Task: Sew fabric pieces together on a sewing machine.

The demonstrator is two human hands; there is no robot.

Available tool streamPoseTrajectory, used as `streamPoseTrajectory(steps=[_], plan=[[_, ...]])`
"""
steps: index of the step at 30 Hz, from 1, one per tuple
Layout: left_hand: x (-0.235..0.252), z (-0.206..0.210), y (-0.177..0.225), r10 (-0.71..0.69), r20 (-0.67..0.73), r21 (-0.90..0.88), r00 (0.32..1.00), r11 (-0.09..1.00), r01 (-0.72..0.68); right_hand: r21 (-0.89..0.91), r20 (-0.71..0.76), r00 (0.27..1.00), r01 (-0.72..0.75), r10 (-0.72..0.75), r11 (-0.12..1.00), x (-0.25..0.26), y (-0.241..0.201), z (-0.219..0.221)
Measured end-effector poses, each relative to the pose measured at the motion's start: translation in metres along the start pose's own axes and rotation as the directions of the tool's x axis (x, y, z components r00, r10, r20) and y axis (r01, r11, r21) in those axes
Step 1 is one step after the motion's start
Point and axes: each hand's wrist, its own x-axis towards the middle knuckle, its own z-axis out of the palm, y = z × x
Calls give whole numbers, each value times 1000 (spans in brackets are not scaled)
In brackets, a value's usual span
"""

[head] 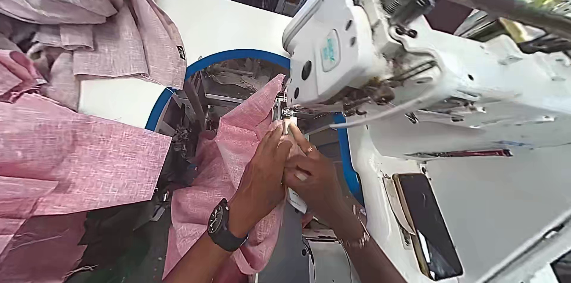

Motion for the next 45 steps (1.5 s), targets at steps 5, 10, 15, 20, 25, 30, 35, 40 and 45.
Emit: streamPoseTrajectory(steps=[5,10,15,20,25,30,35,40,45], plan=[[4,5,0,-10,-44,-9,999,1000,10,281,55,987,-163,154,946,5,4,-8],[8,7,-2,-32,-49,-21,998,999,31,148,-17,995,-90,93,985,1,-3,-3],[19,16,-9,-71,-156,-29,985,997,67,-336,-183,980,7,-72,942,-1,-16,19],[20,-8,0,-188,-33,-61,982,981,185,-616,-151,984,-22,-91,787,-29,-49,-13],[-39,-60,43,-329,393,-50,859,925,377,-897,39,986,107,-164,429,-81,-47,-84],[-63,-28,40,-185,77,-148,980,970,195,-838,234,947,311,-220,449,-71,-80,-48],[-56,-22,12,-167,103,-279,981,941,189,-629,198,979,170,-55,758,-58,-83,10],[-28,-12,-3,-204,131,-400,970,885,240,-724,242,970,158,33,671,-33,-79,1],[-38,-23,5,-208,237,-382,949,878,289,-832,179,982,182,-58,524,-32,-77,5]])
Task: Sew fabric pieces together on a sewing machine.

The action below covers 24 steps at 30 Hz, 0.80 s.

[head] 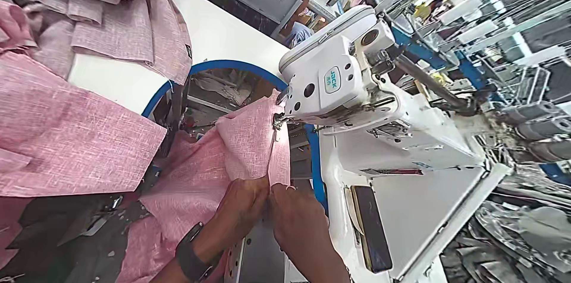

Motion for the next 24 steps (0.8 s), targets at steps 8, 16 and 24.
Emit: streamPoseTrajectory(steps=[8,16,24], plan=[[36,-6,-17,-26,25,-259,999,965,31,133,507,851,-229,132,964,32,9,-15],[-58,-52,-10,-82,17,245,996,967,75,513,750,574,-190,-329,837,-32,111,49],[-53,10,12,35,-64,204,997,979,-21,288,333,938,-8,-93,958,-43,-40,-72]])
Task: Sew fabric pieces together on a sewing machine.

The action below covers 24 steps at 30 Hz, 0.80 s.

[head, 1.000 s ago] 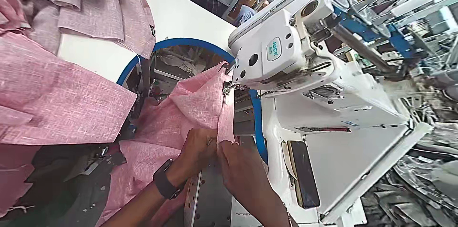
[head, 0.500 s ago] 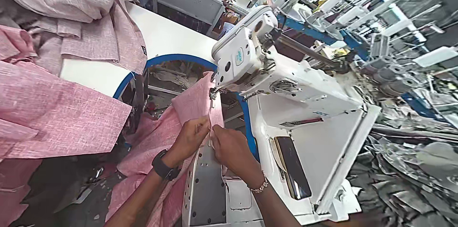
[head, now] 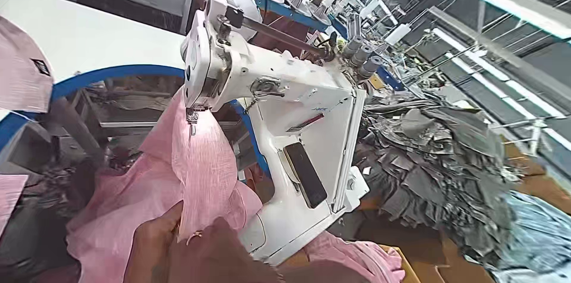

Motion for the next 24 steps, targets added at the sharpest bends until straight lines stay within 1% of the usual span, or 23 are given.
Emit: streamPoseTrajectory(steps=[1,2,3,4,6,8,10,13,14,17,19,20,21,22,23,24], plan=[[10,-1,-7,21,-36,-24,999,999,-22,3,-45,999,-22,22,1000,7,-4,9],[20,0,-15,45,-95,-54,994,997,-50,-94,-126,992,-42,30,995,14,0,14],[25,6,-19,61,-149,-75,987,994,-73,-192,-142,989,-73,46,979,17,4,15],[26,11,-20,66,-171,-87,983,993,-81,-269,-116,990,-111,83,957,15,3,13],[40,17,-22,76,-210,-94,975,991,-97,-391,-70,990,-140,123,910,23,0,11],[50,11,-22,81,-200,-107,976,989,-104,-471,-80,989,-145,122,870,34,1,12],[43,7,-16,108,-179,-63,978,991,-121,-534,-84,990,-140,113,833,39,6,13],[25,2,-4,112,-106,-85,988,989,-122,-575,-82,993,-119,88,810,42,14,15],[27,3,-4,107,-122,-99,987,988,-119,-581,-96,993,-117,75,805,45,17,16],[43,16,-12,99,-248,-106,964,986,-129,-583,-168,984,-145,57,799,55,24,19],[55,22,-15,81,-277,-143,957,982,-125,-554,-253,965,-198,64,809,61,29,20],[61,21,-15,62,-255,-176,965,978,-109,-520,-298,952,-226,73,823,61,34,21],[65,16,-14,29,-183,-209,983,975,-68,-468,-339,936,-256,96,845,56,38,25],[66,5,-12,-6,-56,-227,998,974,-7,-394,-378,916,-288,131,873,47,40,31],[66,-9,-8,-31,94,-237,995,970,52,-331,-408,900,-304,155,893,37,44,36],[65,-19,-3,-33,204,-231,978,970,80,-287,-427,890,-299,158,910,29,50,38]])
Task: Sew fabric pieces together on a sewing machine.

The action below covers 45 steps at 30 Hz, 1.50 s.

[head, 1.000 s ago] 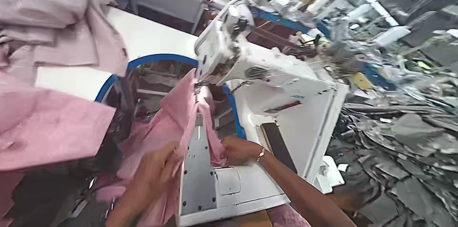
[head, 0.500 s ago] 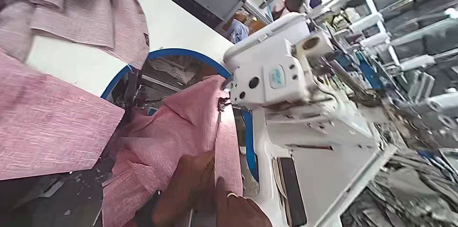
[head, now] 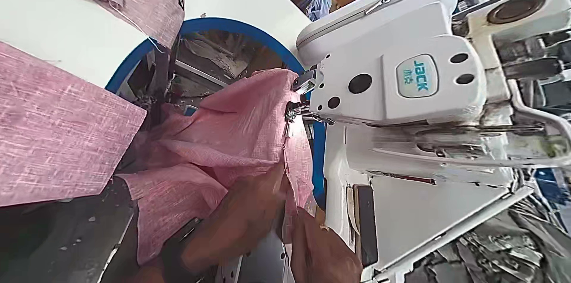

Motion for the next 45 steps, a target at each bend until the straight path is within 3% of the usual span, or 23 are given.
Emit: streamPoseTrajectory(steps=[2,6,9,12,15,18,21,23,26,32,36,45], plan=[[-9,3,4,20,33,70,999,997,-22,37,-2,1000,19,-19,999,-3,3,-6],[-4,20,-1,139,-175,275,975,957,-87,-187,-33,961,264,-274,946,21,-6,1],[2,25,-11,205,-263,284,943,950,-127,-250,-60,936,322,-347,913,35,-4,10],[3,20,-16,235,-222,227,946,956,-184,-212,-131,958,224,-255,951,32,-4,18],[2,7,-20,226,-67,110,972,970,-218,-121,-187,978,69,-91,990,22,-8,22],[5,-8,-15,159,92,62,983,984,-165,12,-194,981,-16,18,1000,8,-14,27],[7,-12,-11,115,147,76,982,989,-127,58,-83,996,-14,19,998,6,-10,14],[9,-12,-11,94,167,69,981,992,-107,75,109,994,23,-31,997,5,-9,-2],[10,-20,-7,63,240,45,969,996,-76,181,363,928,22,-87,983,5,-2,-16],[5,-16,-6,67,172,63,983,995,-79,69,438,897,29,-56,997,18,5,-24],[7,-15,-1,9,197,69,980,997,-23,221,490,856,60,-164,973,21,13,-27],[16,-23,-7,27,280,-53,960,999,-13,261,568,804,27,-176,965,28,17,-26]])
